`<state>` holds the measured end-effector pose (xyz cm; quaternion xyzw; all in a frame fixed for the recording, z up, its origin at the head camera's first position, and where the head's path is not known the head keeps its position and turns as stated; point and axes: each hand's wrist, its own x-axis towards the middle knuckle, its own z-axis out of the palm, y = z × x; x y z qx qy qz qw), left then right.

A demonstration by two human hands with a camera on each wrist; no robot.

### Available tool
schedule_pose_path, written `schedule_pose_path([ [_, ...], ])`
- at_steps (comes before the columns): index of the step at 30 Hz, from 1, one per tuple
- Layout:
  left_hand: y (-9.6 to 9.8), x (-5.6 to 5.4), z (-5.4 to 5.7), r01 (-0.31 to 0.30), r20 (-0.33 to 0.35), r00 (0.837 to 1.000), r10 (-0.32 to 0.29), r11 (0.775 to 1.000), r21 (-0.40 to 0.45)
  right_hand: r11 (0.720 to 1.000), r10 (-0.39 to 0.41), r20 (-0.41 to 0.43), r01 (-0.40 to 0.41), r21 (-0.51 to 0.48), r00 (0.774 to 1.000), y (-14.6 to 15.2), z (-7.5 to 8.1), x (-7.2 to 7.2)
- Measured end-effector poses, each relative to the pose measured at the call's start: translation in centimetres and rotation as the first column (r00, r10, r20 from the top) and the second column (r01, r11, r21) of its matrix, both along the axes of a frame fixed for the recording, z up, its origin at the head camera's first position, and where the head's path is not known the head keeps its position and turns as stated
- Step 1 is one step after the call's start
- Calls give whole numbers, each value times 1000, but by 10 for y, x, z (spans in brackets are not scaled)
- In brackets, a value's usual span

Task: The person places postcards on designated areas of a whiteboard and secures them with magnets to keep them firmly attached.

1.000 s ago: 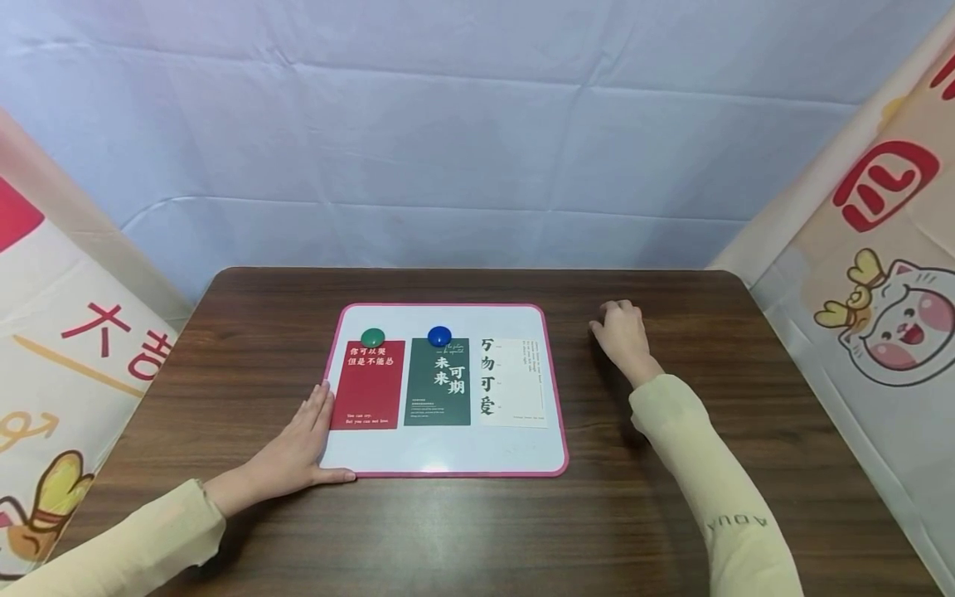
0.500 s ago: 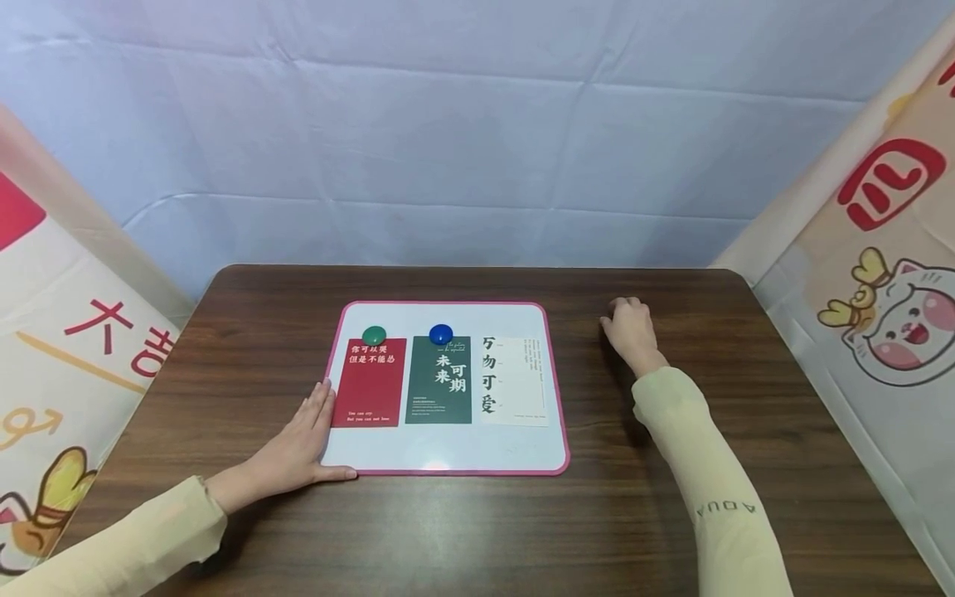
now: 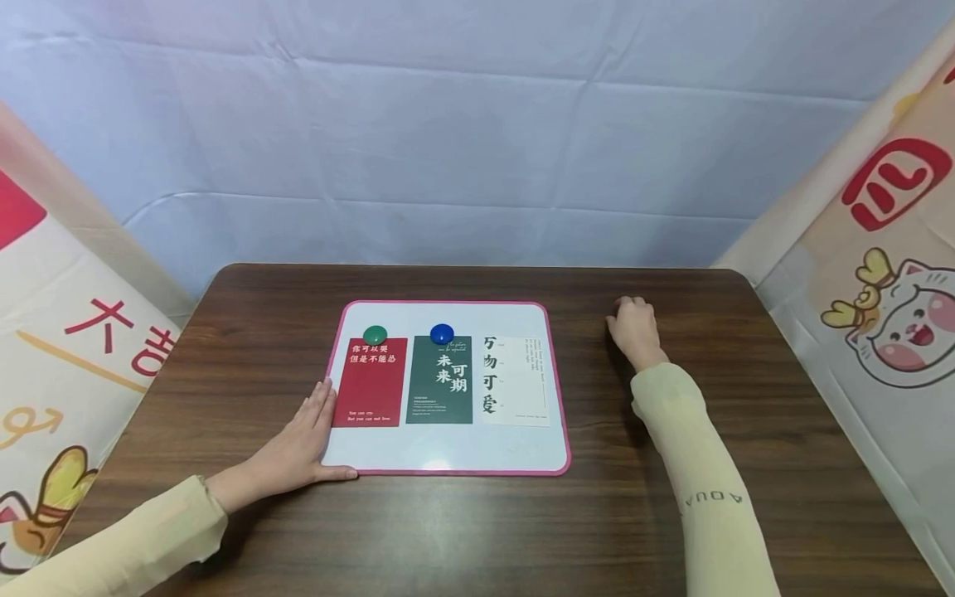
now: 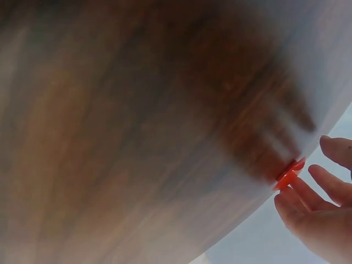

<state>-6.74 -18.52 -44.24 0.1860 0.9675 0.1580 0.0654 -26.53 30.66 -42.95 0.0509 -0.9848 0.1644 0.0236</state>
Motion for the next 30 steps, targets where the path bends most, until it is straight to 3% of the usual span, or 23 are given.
schedule_pose_path([
  [14, 0, -1, -1, 3, -8, 1000, -3, 1000, -8, 998, 21, -57, -18, 52, 998, 6, -6, -5],
  [30, 0, -1, -2, 5, -6, 1000, -5, 1000, 4, 997, 54, -27, -53, 62, 998, 8, -5, -6],
])
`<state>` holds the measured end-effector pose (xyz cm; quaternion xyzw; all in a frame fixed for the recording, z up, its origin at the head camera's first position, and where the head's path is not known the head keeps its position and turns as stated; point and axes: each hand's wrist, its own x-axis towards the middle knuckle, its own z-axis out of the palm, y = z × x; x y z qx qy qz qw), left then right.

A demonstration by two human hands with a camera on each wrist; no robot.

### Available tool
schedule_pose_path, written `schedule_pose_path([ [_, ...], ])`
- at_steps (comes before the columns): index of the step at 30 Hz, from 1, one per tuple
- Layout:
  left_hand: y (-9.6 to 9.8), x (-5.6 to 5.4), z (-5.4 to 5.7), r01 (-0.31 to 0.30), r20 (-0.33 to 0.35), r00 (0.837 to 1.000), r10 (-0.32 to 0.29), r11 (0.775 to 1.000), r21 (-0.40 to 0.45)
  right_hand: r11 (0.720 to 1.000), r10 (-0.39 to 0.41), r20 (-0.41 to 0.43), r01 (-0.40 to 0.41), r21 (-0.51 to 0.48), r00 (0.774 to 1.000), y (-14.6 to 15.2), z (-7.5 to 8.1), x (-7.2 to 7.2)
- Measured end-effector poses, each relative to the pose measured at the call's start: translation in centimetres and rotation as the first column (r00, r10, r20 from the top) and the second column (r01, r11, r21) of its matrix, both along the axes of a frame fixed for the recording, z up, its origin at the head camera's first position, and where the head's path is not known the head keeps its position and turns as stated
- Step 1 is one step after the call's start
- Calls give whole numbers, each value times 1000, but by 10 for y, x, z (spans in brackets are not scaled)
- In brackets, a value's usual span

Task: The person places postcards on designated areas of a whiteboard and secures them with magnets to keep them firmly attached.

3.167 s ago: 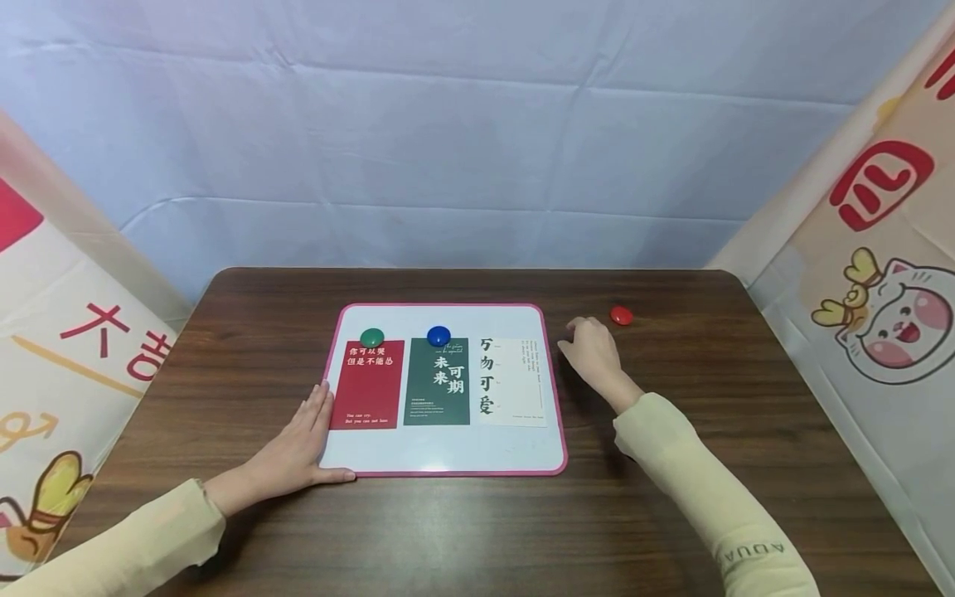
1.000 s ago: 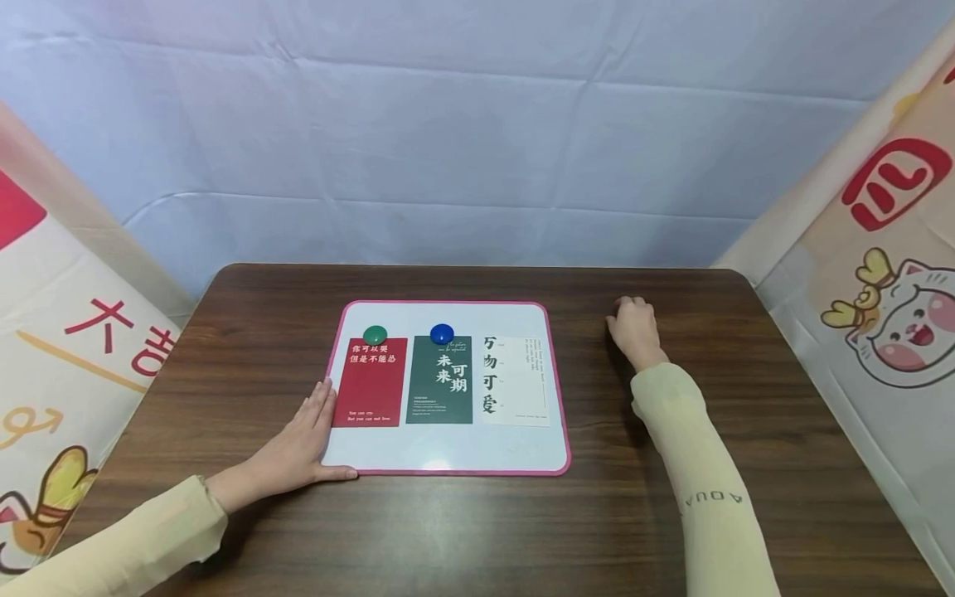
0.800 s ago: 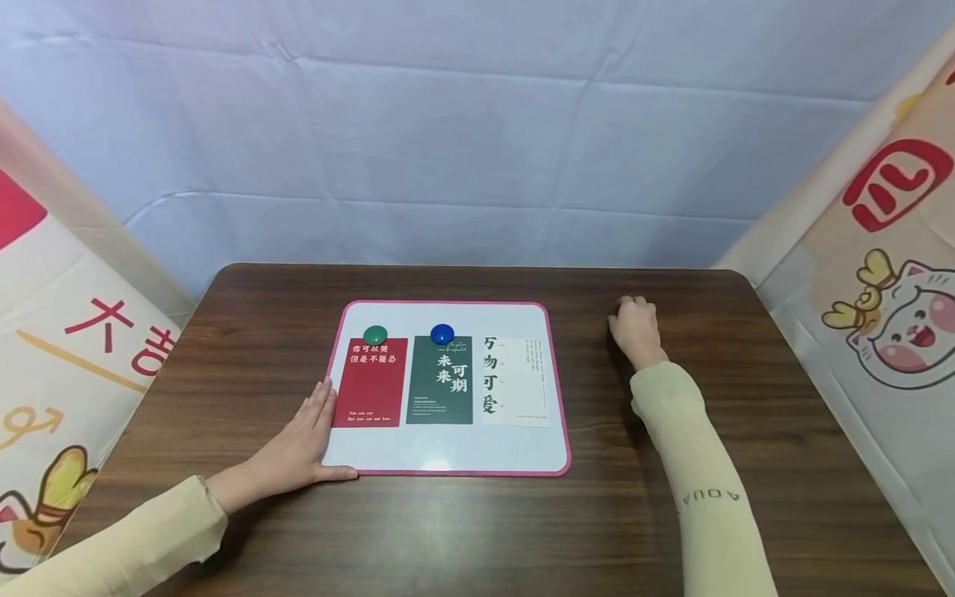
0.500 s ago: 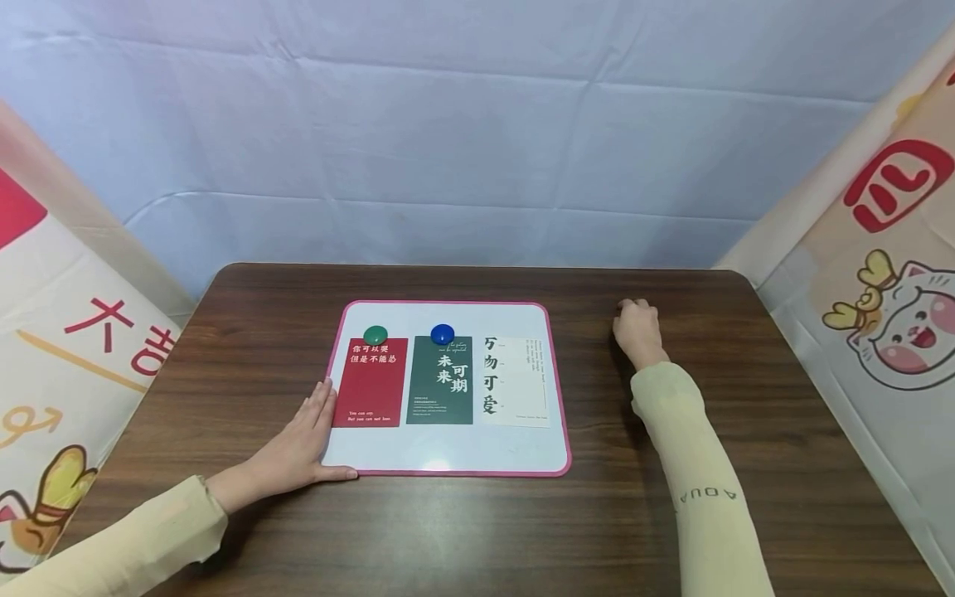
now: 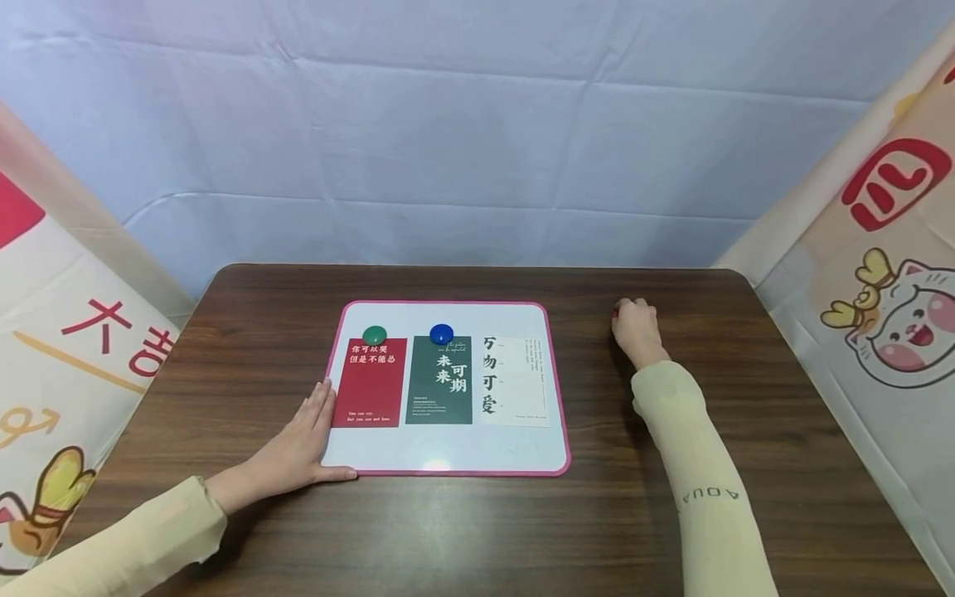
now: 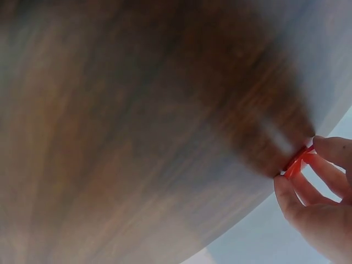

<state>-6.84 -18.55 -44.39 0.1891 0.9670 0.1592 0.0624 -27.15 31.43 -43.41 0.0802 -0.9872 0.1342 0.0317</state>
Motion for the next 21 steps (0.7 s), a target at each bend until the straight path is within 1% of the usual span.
schedule_pose_path([
  [5, 0, 0, 0, 1, -2, 1000, -1, 1000, -5, 1000, -4, 40, 4, 9, 999, -2, 1, 0],
  [11, 0, 0, 0, 5, -1, 1000, -5, 1000, -10, 1000, -14, 73, 14, -3, 997, -4, 2, 1],
  [15, 0, 0, 1, 7, -1, 1000, -7, 1000, -9, 1000, -16, 77, 16, -3, 997, -5, 1, 2],
  [21, 0, 1, 0, 6, 2, 1000, -6, 1000, -9, 1000, -6, 55, 6, -3, 998, -8, 1, 4],
])
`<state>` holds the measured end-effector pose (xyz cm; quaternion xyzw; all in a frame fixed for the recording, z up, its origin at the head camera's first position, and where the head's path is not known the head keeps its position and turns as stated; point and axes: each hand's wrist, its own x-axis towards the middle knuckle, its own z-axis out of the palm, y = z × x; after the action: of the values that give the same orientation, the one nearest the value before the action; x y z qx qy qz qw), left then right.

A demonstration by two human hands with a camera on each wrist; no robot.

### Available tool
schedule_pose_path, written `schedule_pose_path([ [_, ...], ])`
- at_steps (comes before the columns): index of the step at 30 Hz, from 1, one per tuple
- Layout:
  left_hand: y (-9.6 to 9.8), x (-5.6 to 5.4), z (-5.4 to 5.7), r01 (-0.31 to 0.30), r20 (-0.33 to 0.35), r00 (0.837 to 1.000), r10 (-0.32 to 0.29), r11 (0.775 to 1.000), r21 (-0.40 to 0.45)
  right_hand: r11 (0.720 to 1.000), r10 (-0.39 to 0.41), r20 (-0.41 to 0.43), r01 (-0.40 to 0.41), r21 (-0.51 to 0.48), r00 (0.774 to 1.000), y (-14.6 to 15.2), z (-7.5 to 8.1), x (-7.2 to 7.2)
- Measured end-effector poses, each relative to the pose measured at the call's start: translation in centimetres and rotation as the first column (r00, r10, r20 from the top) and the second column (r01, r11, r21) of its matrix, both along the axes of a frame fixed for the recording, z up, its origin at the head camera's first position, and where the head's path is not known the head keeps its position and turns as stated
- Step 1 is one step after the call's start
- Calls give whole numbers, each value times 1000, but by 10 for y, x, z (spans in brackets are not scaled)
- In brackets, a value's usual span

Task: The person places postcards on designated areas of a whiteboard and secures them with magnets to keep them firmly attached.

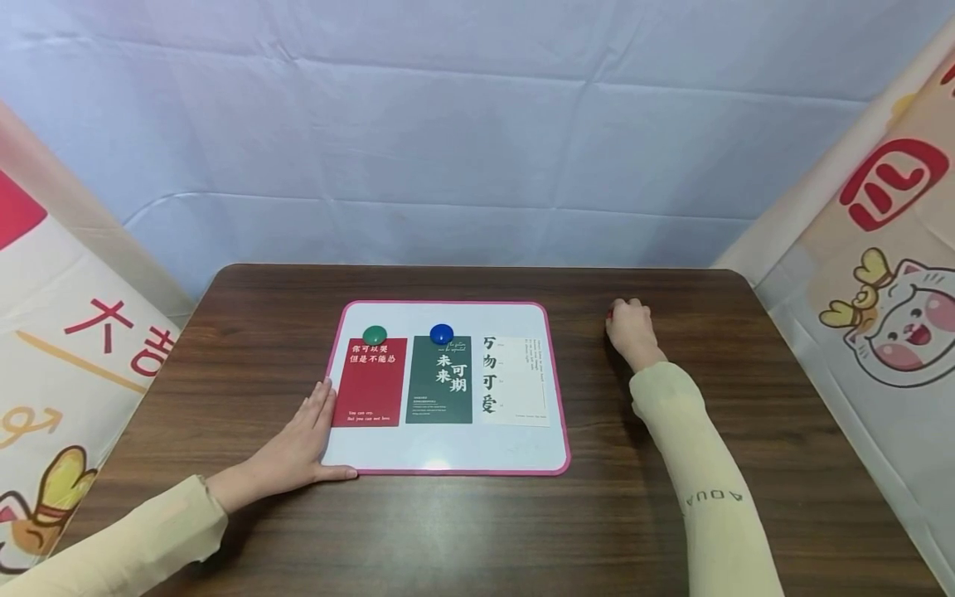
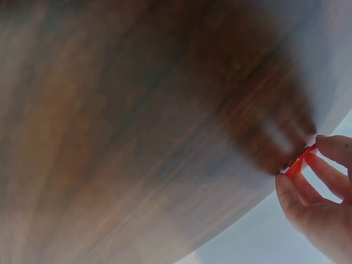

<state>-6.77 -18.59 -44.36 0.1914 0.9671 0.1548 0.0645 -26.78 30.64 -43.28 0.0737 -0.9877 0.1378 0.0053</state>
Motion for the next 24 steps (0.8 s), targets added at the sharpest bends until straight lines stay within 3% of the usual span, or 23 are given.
schedule_pose_path([
  [8, 0, 1, -1, 5, -23, 1000, -4, 1000, 8, 1000, 23, -6, -23, 4, 1000, -6, 2, 5],
  [24, 0, 0, -1, -5, -4, 1000, 5, 1000, 7, 996, 90, -61, -88, 22, 994, -21, 1, 7],
])
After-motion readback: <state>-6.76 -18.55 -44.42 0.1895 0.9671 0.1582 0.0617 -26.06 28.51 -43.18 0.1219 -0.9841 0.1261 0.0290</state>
